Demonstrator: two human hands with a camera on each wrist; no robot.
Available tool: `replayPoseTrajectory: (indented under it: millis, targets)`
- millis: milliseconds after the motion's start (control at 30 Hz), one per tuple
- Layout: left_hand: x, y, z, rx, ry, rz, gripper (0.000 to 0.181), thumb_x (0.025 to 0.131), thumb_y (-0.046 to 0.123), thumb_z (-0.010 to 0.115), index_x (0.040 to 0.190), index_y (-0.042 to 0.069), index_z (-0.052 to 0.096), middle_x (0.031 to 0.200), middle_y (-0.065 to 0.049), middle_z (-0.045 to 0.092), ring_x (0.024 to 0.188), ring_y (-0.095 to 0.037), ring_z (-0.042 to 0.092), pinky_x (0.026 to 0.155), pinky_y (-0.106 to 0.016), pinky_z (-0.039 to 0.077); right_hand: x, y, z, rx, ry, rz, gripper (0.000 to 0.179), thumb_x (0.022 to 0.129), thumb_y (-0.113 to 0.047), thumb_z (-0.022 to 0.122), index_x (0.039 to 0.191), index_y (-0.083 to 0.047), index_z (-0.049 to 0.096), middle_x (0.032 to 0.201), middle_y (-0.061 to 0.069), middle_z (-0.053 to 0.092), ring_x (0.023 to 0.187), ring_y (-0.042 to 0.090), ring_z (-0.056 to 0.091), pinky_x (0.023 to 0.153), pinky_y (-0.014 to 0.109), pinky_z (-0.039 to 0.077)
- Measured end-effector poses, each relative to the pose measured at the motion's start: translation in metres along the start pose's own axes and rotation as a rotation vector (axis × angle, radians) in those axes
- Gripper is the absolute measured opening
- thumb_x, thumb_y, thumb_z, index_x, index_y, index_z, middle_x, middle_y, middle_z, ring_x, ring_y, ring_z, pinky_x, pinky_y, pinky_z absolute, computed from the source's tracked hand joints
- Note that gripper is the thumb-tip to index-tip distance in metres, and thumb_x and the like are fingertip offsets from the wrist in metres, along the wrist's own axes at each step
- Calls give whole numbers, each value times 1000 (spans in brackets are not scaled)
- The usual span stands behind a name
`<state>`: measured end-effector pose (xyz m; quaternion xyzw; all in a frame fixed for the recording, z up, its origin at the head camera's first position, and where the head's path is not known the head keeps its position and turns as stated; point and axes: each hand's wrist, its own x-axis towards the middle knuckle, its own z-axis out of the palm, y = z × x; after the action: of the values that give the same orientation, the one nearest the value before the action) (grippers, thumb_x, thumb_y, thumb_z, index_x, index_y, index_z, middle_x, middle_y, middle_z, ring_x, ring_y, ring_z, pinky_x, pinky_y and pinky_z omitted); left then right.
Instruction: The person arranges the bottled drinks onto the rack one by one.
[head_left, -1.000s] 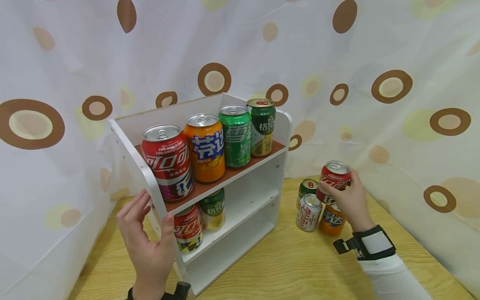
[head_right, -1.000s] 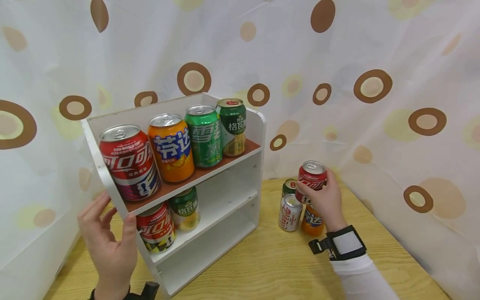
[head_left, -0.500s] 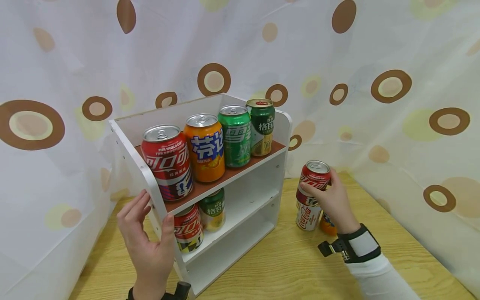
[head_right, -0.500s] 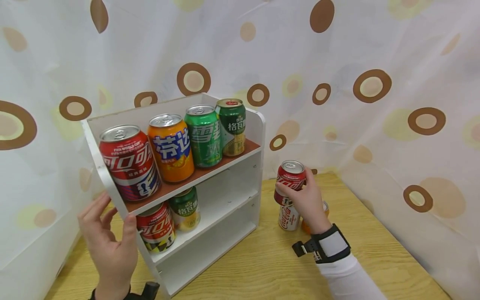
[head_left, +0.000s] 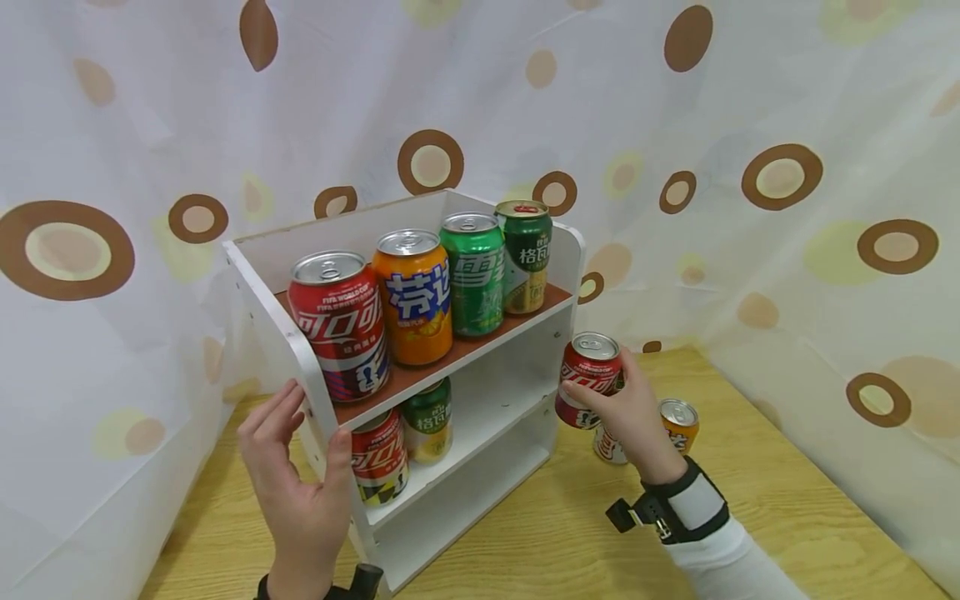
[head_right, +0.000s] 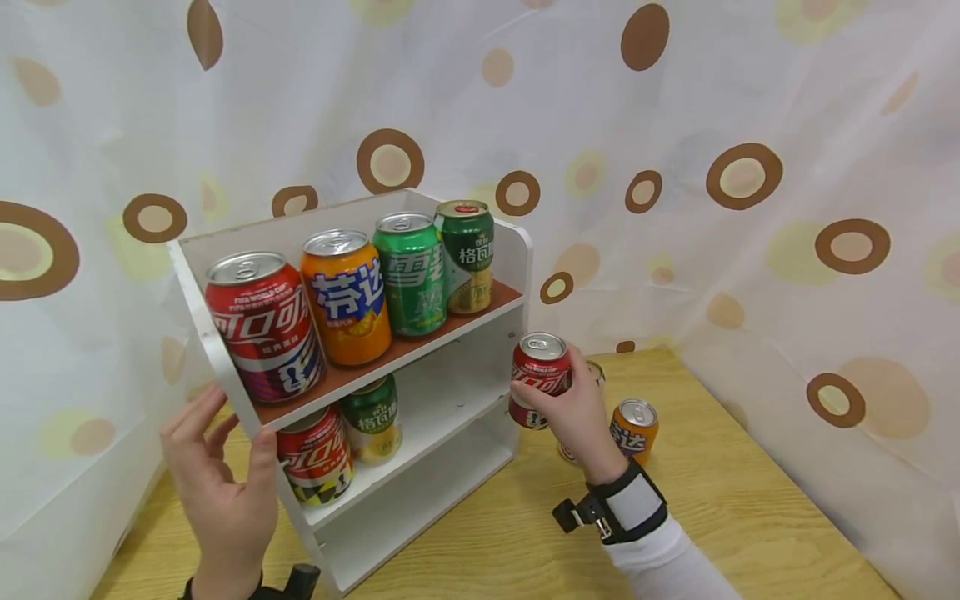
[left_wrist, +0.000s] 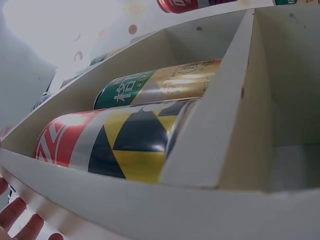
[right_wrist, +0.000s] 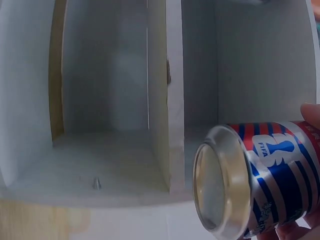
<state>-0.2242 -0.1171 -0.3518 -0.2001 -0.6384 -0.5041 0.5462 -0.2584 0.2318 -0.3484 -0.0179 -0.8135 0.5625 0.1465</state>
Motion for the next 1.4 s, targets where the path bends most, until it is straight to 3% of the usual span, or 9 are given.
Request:
replayPoseTrajectory:
  millis: [167, 433, 633, 800, 1167, 1400]
  targets:
    - [1, 0, 0, 11, -21, -1, 62, 100, 38, 66, 135, -11, 52, 142, -11, 50, 132, -13, 45, 104, -21, 43, -7, -5, 14, 5, -25, 20, 79, 91, -25, 80, 156, -12, 35, 147, 17, 51, 133, 33, 51, 106, 52, 46]
    - [2, 1, -2, 24, -34, 0, 62, 100, 39, 65, 136, -10, 51, 142, -12, 50, 133, -13, 45, 105, -20, 43, -11, -11, 37, 99, -82, 36, 77, 91, -19, 79, 155, -14, 37, 147, 15, 51, 132, 32, 52, 107, 51, 47]
    - [2, 1, -2, 29, -41, -9, 61, 100, 37, 65, 137, -9, 51, 143, -11, 50, 133, -12, 45, 105, -20, 42, -13, -15, 52, 116, -96, -26, 73, 88, -15, 81, 150, -14, 43, 143, 14, 55, 129, 33, 55, 107, 55, 47]
    - [2, 1, -3, 30, -34, -5, 61, 100, 37, 65, 137, -9, 51, 142, -12, 51, 132, -12, 45, 104, -20, 42, -15, -19, 60, 128, -83, -75, 74, 86, -12, 83, 150, -14, 44, 142, 13, 56, 129, 32, 56, 106, 54, 48]
    - [2, 1, -3, 24, -40, -3, 61, 100, 38, 65, 137, -9, 51, 142, -12, 50, 131, -11, 45, 104, -22, 42, -15, -26, 73, 136, -89, -63, 74, 85, -12, 84, 148, -16, 45, 139, 12, 58, 125, 30, 58, 101, 46, 50]
    - [2, 0, -3, 22, -41, 0, 61, 100, 37, 65, 136, -9, 52, 142, -11, 51, 132, -12, 45, 105, -21, 42, -5, -25, 77, 143, -110, -86, 71, 86, -13, 82, 147, -14, 45, 139, 14, 59, 125, 30, 58, 101, 44, 51]
